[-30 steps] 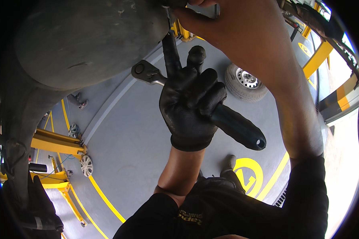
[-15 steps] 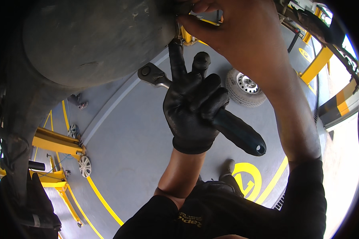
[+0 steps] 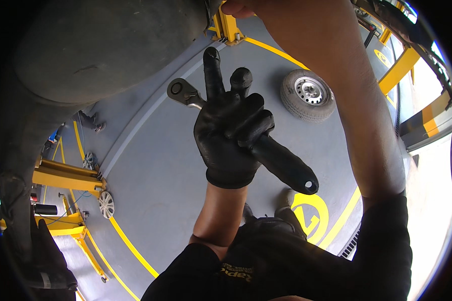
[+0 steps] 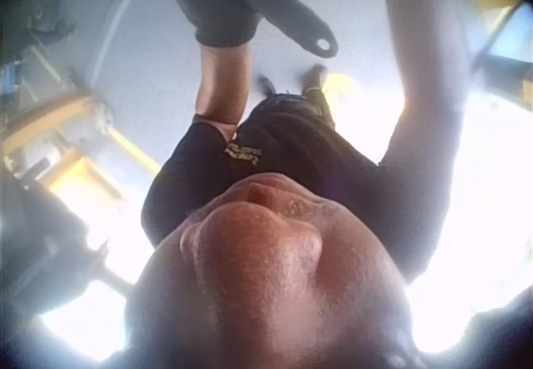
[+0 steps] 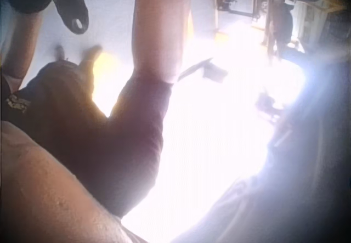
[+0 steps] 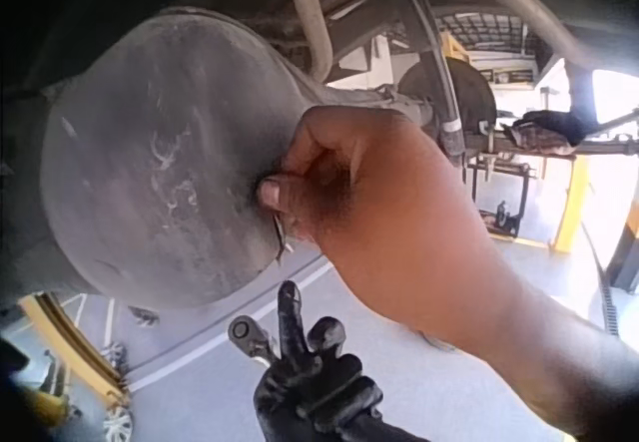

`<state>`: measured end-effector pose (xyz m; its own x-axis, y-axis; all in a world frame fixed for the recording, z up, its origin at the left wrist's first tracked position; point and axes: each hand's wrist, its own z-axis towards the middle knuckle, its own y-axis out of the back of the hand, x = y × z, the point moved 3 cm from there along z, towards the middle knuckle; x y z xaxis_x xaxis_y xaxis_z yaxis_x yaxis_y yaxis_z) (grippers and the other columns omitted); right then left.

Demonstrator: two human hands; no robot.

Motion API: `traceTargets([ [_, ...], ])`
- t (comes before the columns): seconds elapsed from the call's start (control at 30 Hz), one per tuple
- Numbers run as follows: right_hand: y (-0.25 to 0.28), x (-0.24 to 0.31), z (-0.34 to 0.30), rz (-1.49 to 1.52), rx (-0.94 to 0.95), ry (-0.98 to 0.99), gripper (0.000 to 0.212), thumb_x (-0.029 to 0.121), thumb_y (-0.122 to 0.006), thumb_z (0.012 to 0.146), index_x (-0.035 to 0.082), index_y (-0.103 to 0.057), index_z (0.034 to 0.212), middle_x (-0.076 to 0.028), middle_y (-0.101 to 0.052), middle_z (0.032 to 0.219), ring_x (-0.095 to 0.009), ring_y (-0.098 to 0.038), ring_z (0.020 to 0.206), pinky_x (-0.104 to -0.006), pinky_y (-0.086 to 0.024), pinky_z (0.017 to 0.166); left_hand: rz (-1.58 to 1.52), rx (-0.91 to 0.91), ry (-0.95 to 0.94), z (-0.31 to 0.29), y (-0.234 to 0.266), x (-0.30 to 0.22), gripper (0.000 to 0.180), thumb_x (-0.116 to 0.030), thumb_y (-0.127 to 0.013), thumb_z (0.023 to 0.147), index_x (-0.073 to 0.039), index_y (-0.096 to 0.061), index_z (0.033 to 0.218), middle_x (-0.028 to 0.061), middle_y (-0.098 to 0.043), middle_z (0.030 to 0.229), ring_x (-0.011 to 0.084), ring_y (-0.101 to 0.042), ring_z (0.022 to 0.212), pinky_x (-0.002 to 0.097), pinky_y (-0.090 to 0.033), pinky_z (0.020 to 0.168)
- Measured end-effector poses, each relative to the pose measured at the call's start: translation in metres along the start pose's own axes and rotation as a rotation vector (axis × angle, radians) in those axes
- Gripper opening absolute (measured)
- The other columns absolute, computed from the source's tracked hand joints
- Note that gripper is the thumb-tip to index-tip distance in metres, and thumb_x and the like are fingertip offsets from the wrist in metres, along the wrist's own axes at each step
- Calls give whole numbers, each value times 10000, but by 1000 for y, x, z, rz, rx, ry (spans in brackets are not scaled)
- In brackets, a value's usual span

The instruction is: The person works under a lifted vehicle, using a ratchet and socket to loosen and remove bolts from the suspension area. They retrieve tools from a toolbox, wipe components with a cloth, and apply lubricant spray to the undercarriage.

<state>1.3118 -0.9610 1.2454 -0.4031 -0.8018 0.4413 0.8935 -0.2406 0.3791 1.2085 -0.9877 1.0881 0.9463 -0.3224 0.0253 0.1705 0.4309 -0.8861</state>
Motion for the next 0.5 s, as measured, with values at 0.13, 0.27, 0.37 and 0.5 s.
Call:
traceTargets([
  [0.13, -7, -15, -1, 315, -28, -152, 102, 63, -727, 951, -21, -673, 973, -68, -700, 768, -100, -659, 690, -277, -480, 578, -38, -152, 18, -11, 6, -4, 197, -50, -541, 971, -40, -512, 1165, 31, -566, 767, 68, -474, 514, 208, -482, 500],
  [0.27, -2, -32, 7, 717, 140, -125, 100, 53, -722, 952, -18, -656, 976, -79, -709, 799, -106, -668, 702, -273, -493, 589, -73, 74, 258, -6, 13, -7, 140, -64, -557, 985, -66, -488, 1106, -15, -496, 597, 77, -469, 494, 209, -485, 512],
  [0.37, 9, -32, 5, 537, 112, 125, 82, 26, -710, 939, -6, -637, 958, -108, -706, 787, -142, -687, 695, -307, -511, 585, -54, 75, 300, -7, 23, -12, 135, -58, -558, 989, -78, -489, 1103, -23, -485, 582, 74, -473, 478, 204, -489, 508],
  [0.5, 3, -29, -4, 134, -28, 227, 93, 23, -711, 927, 6, -627, 963, -113, -694, 774, -174, -685, 683, -324, -510, 581, -8, 57, 330, -10, 28, -18, 133, -35, -553, 984, -88, -487, 1086, -23, -471, 565, 69, -466, 454, 201, -488, 489],
])
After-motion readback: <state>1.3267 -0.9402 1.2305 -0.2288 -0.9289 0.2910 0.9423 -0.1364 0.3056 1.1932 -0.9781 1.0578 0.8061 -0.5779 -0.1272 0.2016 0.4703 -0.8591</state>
